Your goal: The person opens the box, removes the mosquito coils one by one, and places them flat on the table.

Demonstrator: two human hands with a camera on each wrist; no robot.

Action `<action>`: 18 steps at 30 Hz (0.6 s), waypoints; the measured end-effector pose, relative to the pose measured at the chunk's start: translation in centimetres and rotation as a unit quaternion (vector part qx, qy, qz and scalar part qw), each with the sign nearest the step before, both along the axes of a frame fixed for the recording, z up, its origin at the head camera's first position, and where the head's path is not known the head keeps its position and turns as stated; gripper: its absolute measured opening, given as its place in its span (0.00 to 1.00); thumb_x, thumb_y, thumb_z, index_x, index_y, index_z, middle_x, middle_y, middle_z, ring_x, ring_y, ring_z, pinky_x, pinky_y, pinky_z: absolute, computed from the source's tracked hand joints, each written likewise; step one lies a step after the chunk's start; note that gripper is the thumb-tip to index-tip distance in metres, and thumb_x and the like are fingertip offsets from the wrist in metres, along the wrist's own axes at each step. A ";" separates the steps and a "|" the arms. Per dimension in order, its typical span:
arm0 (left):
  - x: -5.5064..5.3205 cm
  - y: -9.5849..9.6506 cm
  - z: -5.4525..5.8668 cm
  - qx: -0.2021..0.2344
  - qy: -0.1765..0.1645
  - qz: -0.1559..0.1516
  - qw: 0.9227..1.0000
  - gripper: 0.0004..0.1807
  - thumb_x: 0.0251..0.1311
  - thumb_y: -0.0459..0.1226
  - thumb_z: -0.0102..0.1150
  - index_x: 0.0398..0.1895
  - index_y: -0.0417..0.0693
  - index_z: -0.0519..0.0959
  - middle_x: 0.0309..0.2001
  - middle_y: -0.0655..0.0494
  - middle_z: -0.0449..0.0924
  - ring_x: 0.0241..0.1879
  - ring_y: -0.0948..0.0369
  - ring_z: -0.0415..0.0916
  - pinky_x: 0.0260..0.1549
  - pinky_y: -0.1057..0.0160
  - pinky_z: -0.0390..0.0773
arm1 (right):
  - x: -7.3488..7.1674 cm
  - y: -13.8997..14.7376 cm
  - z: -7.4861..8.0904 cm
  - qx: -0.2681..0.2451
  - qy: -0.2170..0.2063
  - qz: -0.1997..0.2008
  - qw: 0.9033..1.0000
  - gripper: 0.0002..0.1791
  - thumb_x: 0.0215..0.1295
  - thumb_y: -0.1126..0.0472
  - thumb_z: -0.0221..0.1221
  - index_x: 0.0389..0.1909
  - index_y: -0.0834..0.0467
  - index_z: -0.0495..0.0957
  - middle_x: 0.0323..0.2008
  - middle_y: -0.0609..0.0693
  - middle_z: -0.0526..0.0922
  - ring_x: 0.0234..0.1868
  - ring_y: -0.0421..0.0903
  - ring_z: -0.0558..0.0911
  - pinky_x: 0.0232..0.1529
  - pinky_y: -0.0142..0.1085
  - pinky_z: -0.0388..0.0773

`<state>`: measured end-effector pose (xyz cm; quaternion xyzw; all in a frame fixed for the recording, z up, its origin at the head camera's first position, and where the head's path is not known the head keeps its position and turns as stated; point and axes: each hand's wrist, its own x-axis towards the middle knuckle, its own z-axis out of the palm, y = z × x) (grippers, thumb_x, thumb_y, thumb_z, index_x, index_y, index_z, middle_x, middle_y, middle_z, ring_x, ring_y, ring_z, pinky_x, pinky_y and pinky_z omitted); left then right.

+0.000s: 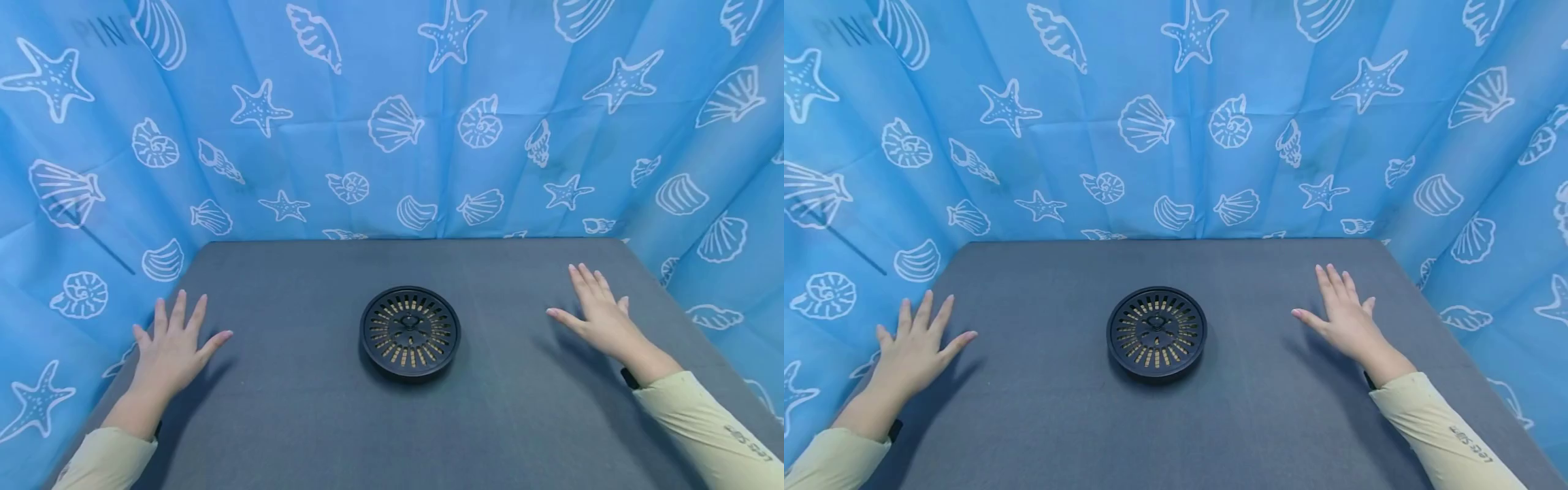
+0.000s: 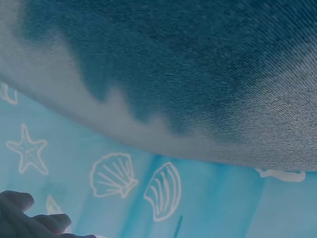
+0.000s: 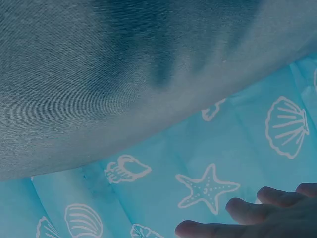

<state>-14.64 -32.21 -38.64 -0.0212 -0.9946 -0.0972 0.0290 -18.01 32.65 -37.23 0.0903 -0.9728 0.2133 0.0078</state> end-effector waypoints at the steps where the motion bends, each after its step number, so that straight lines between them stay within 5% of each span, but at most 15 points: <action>1: 0.0 0.1 0.0 0.000 0.001 -0.001 1.000 0.51 0.67 0.64 0.42 0.76 0.37 0.41 0.72 0.25 0.31 0.68 0.29 0.19 0.52 0.19 0.26 | 0.1 -0.1 0.1 -0.002 0.001 -0.001 1.000 0.53 0.69 0.40 0.54 0.75 0.66 0.32 0.74 0.71 0.34 0.72 0.69 0.30 0.55 0.79 0.26; 10: 0.4 1.4 0.3 0.004 -0.010 -0.016 1.000 0.50 0.67 0.63 0.43 0.76 0.37 0.41 0.73 0.26 0.32 0.68 0.29 0.19 0.56 0.21 0.29 | 0.8 -1.4 1.0 -0.071 -0.041 0.000 0.997 0.55 0.69 0.43 0.55 0.75 0.64 0.27 0.73 0.69 0.27 0.72 0.68 0.28 0.58 0.76 0.27; 18: 1.2 3.2 0.8 0.062 -0.008 -0.043 0.997 0.48 0.69 0.60 0.43 0.76 0.35 0.42 0.73 0.26 0.33 0.69 0.29 0.24 0.59 0.23 0.33 | 1.6 -3.3 2.0 -0.148 -0.073 0.028 0.986 0.58 0.67 0.50 0.61 0.75 0.60 0.24 0.74 0.67 0.26 0.73 0.68 0.31 0.63 0.73 0.40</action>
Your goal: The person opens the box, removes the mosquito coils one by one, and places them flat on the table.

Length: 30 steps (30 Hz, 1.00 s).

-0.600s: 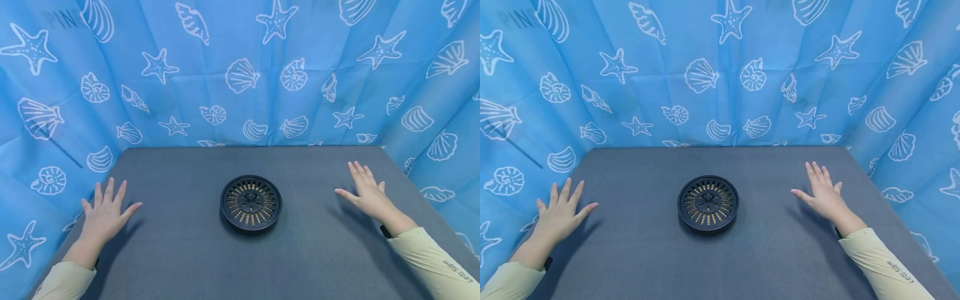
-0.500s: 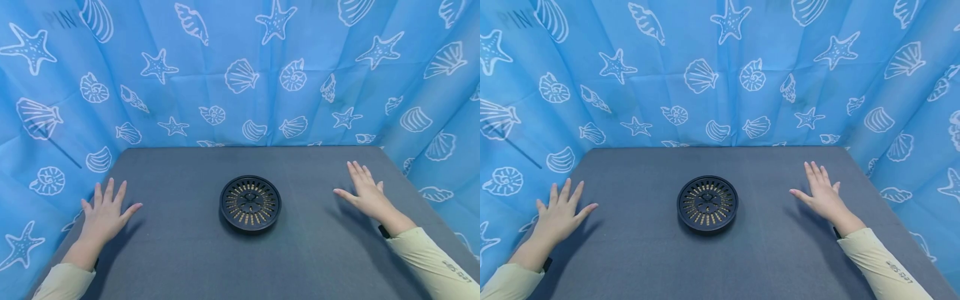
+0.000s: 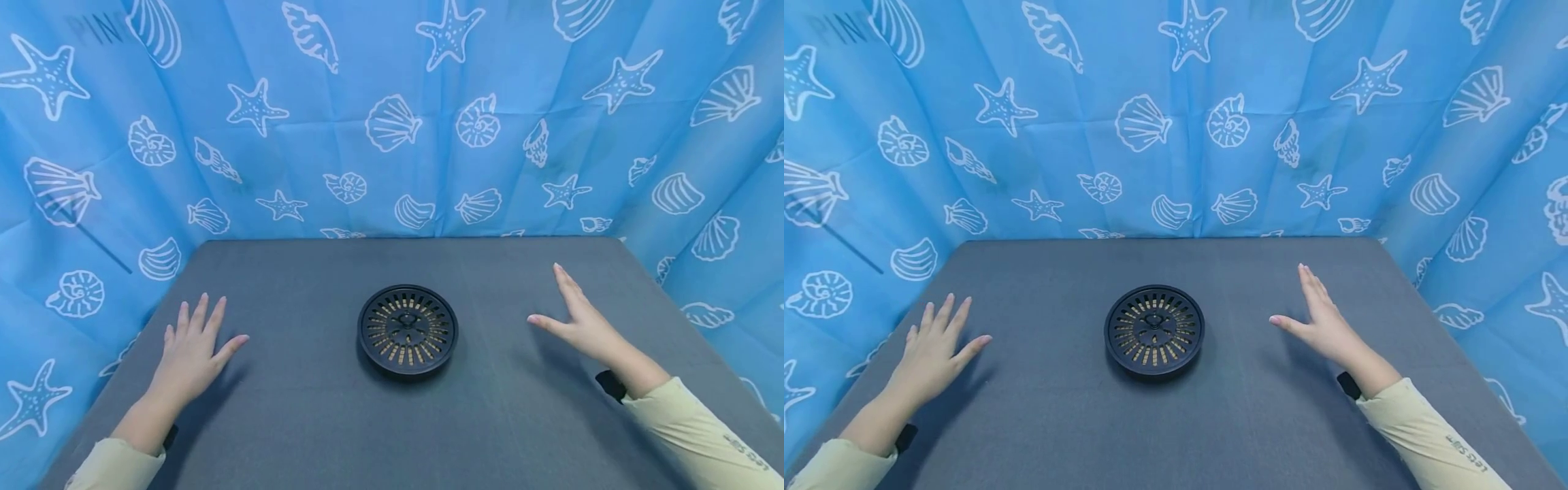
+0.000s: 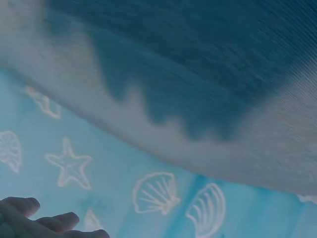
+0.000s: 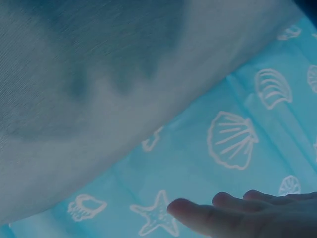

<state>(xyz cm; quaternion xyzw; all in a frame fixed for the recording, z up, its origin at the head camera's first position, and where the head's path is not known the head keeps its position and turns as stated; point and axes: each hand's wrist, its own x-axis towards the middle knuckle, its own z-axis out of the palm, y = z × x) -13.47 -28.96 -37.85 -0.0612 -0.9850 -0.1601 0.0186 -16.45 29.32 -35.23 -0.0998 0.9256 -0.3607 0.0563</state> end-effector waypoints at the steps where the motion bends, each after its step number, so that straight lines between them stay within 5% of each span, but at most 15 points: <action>1: 0.1 0.3 0.1 0.009 0.000 -0.002 1.000 0.47 0.70 0.60 0.43 0.76 0.34 0.43 0.73 0.26 0.34 0.69 0.29 0.24 0.59 0.23 0.34 | 0.1 -0.3 0.1 -0.004 -0.003 0.002 1.000 0.59 0.66 0.50 0.62 0.75 0.60 0.23 0.74 0.66 0.26 0.73 0.68 0.31 0.63 0.73 0.40; 12: 0.9 3.2 1.2 0.102 -0.022 -0.026 0.994 0.45 0.71 0.55 0.46 0.76 0.35 0.43 0.73 0.27 0.37 0.71 0.31 0.28 0.60 0.24 0.37 | 1.2 -2.4 0.1 -0.065 -0.015 0.039 0.997 0.63 0.62 0.54 0.66 0.75 0.55 0.22 0.75 0.66 0.32 0.73 0.69 0.38 0.62 0.73 0.46; 20: 1.5 5.5 1.4 0.193 -0.059 -0.033 0.979 0.45 0.69 0.54 0.51 0.77 0.40 0.43 0.75 0.32 0.37 0.73 0.35 0.30 0.61 0.25 0.41 | 1.8 -3.8 -0.8 -0.117 -0.033 0.070 0.990 0.62 0.61 0.58 0.67 0.75 0.59 0.24 0.75 0.65 0.34 0.73 0.68 0.40 0.64 0.70 0.47; 30: 2.0 8.4 1.3 0.272 -0.049 -0.046 0.960 0.39 0.70 0.47 0.54 0.76 0.41 0.52 0.73 0.35 0.50 0.71 0.38 0.48 0.63 0.34 0.57 | 1.8 -6.4 -2.0 -0.157 -0.051 0.095 0.982 0.63 0.59 0.61 0.68 0.75 0.61 0.25 0.75 0.66 0.34 0.73 0.68 0.40 0.64 0.70 0.45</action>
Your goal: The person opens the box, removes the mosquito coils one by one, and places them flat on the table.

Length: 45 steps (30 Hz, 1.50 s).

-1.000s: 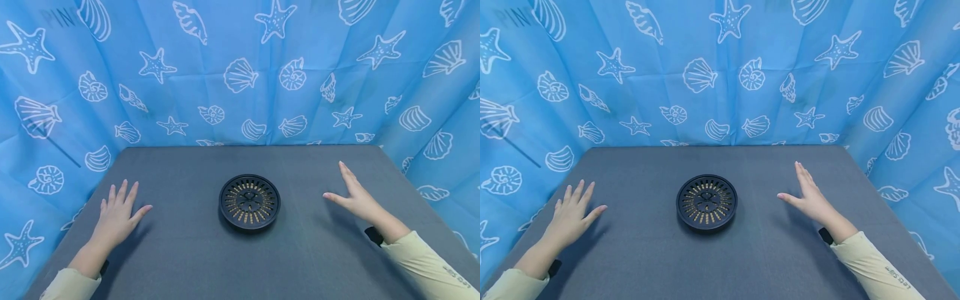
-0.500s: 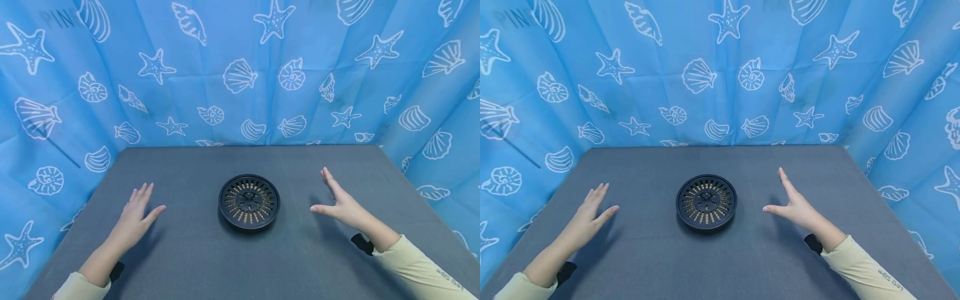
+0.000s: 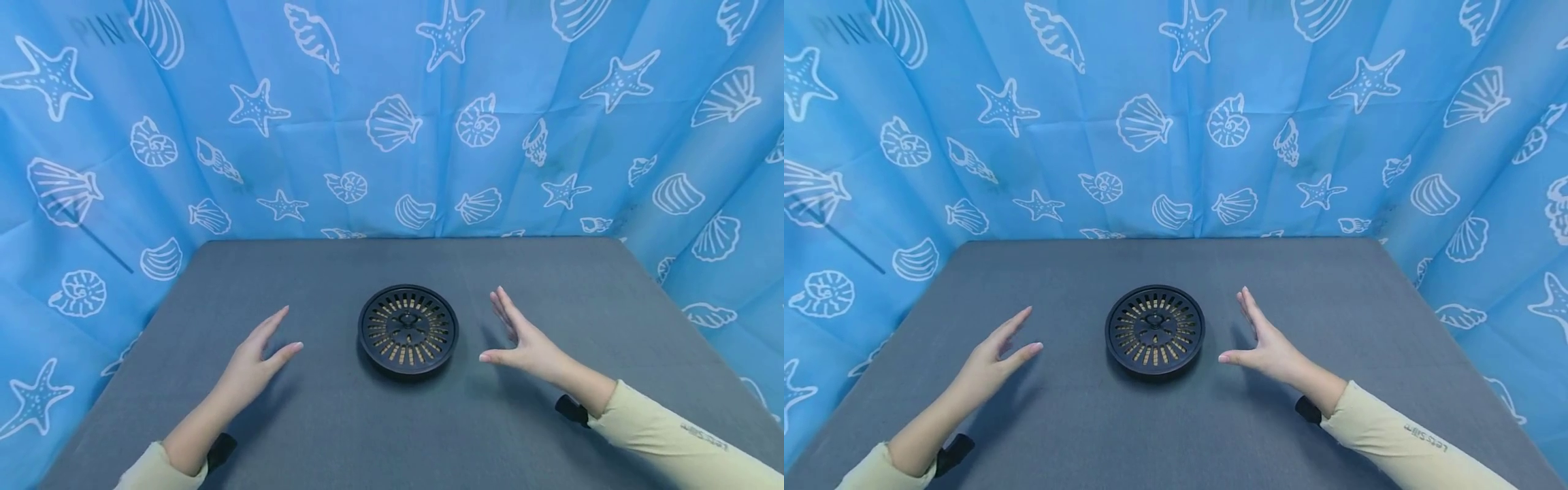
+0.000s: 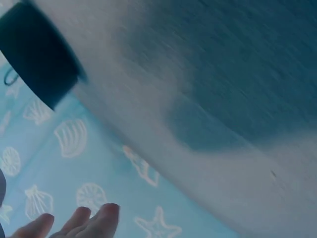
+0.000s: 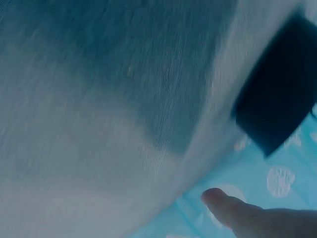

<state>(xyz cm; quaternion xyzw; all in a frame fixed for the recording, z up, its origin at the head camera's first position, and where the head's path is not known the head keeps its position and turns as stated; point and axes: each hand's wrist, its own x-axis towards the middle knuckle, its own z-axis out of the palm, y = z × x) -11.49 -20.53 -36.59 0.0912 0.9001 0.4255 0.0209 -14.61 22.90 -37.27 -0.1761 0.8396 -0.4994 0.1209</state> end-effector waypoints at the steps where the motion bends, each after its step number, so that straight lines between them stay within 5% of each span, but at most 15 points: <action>1: 0.0 0.4 -0.1 0.010 0.002 0.002 1.000 0.38 0.69 0.46 0.55 0.75 0.41 0.53 0.73 0.35 0.52 0.71 0.38 0.50 0.63 0.36 0.59 | 0.0 -0.3 -0.1 -0.001 -0.002 0.000 1.000 0.64 0.58 0.61 0.69 0.75 0.62 0.25 0.75 0.66 0.34 0.73 0.68 0.40 0.65 0.69 0.45; 9: 0.3 3.7 -0.6 0.059 0.034 0.017 0.998 0.34 0.64 0.37 0.62 0.71 0.40 0.63 0.67 0.39 0.66 0.64 0.45 0.66 0.59 0.45 0.71 | -0.1 -2.3 -1.4 -0.024 -0.026 0.023 0.999 0.65 0.57 0.63 0.69 0.74 0.64 0.23 0.75 0.68 0.34 0.73 0.68 0.40 0.66 0.68 0.44; 20: -0.5 8.3 -1.5 0.106 0.050 -0.012 0.993 0.29 0.59 0.30 0.65 0.65 0.39 0.71 0.62 0.43 0.73 0.57 0.48 0.75 0.52 0.51 0.78 | -0.9 -4.4 -2.2 -0.008 -0.055 0.022 0.998 0.66 0.55 0.64 0.71 0.74 0.65 0.24 0.75 0.66 0.35 0.74 0.64 0.41 0.70 0.61 0.44; 32: -3.2 11.3 -1.3 0.181 -0.019 -0.026 0.983 0.29 0.60 0.28 0.63 0.65 0.35 0.70 0.59 0.40 0.75 0.54 0.48 0.77 0.47 0.59 0.81 | -1.4 -5.8 -2.4 0.036 -0.089 -0.008 0.995 0.69 0.50 0.57 0.75 0.75 0.64 0.29 0.75 0.66 0.35 0.74 0.65 0.43 0.70 0.62 0.45; 45: -5.6 13.6 -0.9 0.156 -0.060 -0.018 0.986 0.25 0.62 0.29 0.62 0.63 0.37 0.72 0.53 0.42 0.79 0.51 0.51 0.79 0.46 0.57 0.82 | -1.3 -6.1 -2.4 0.013 -0.130 -0.035 0.991 0.67 0.51 0.62 0.74 0.76 0.61 0.31 0.74 0.69 0.43 0.74 0.64 0.43 0.69 0.63 0.43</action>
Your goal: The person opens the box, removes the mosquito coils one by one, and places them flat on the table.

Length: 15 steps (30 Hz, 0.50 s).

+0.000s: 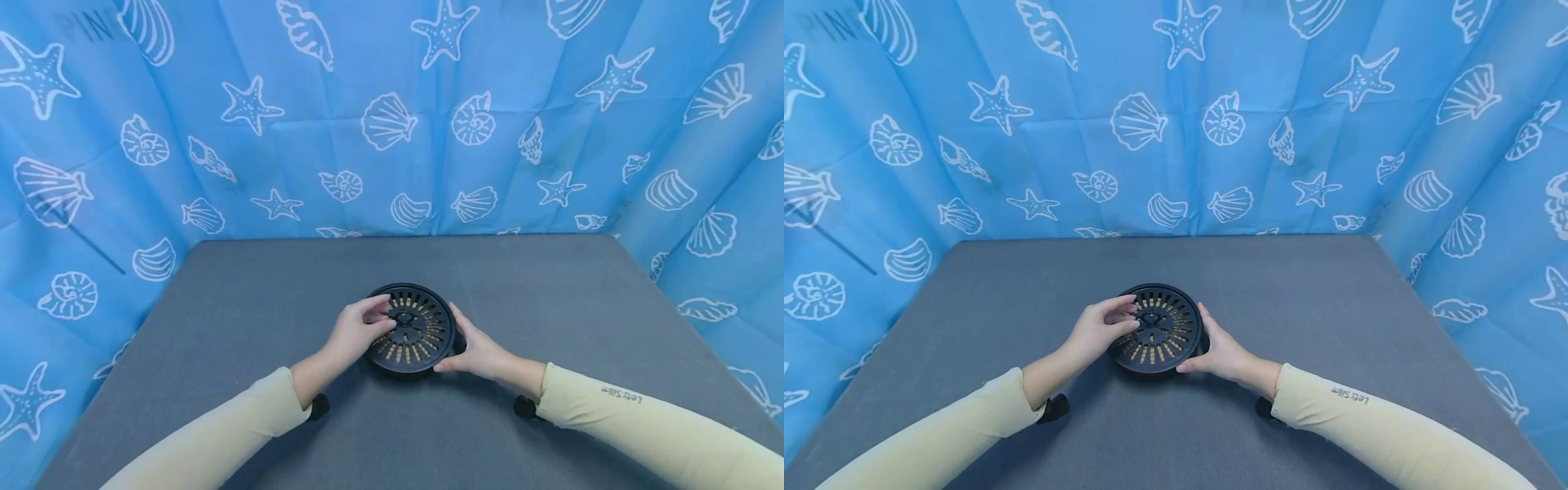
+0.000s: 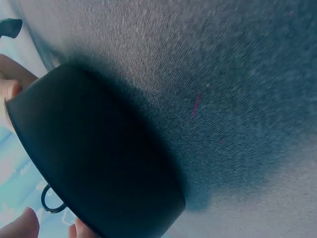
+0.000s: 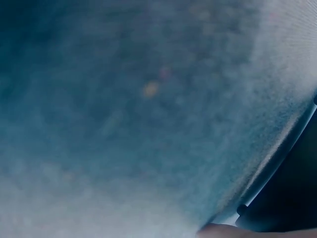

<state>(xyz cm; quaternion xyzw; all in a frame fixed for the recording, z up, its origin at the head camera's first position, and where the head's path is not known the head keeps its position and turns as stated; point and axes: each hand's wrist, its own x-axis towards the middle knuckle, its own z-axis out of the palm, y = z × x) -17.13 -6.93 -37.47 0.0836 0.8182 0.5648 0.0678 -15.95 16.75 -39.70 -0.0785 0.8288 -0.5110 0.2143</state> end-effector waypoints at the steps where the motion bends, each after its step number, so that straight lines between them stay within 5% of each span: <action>1: -0.1 0.2 0.0 0.000 -0.003 0.000 1.000 0.25 0.62 0.29 0.62 0.63 0.37 0.73 0.52 0.43 0.80 0.50 0.51 0.79 0.45 0.58 0.82 | 0.0 0.0 0.0 -0.006 -0.001 -0.001 1.000 0.67 0.51 0.63 0.74 0.76 0.61 0.31 0.74 0.69 0.43 0.74 0.64 0.43 0.69 0.63 0.43; 15: -1.5 1.6 0.2 -0.022 -0.040 0.001 0.999 0.17 0.63 0.30 0.61 0.55 0.39 0.80 0.42 0.50 0.83 0.45 0.56 0.79 0.45 0.59 0.81 | -0.4 0.3 -0.6 -0.057 -0.011 0.005 0.998 0.61 0.51 0.65 0.73 0.76 0.61 0.39 0.74 0.68 0.49 0.74 0.63 0.46 0.70 0.61 0.45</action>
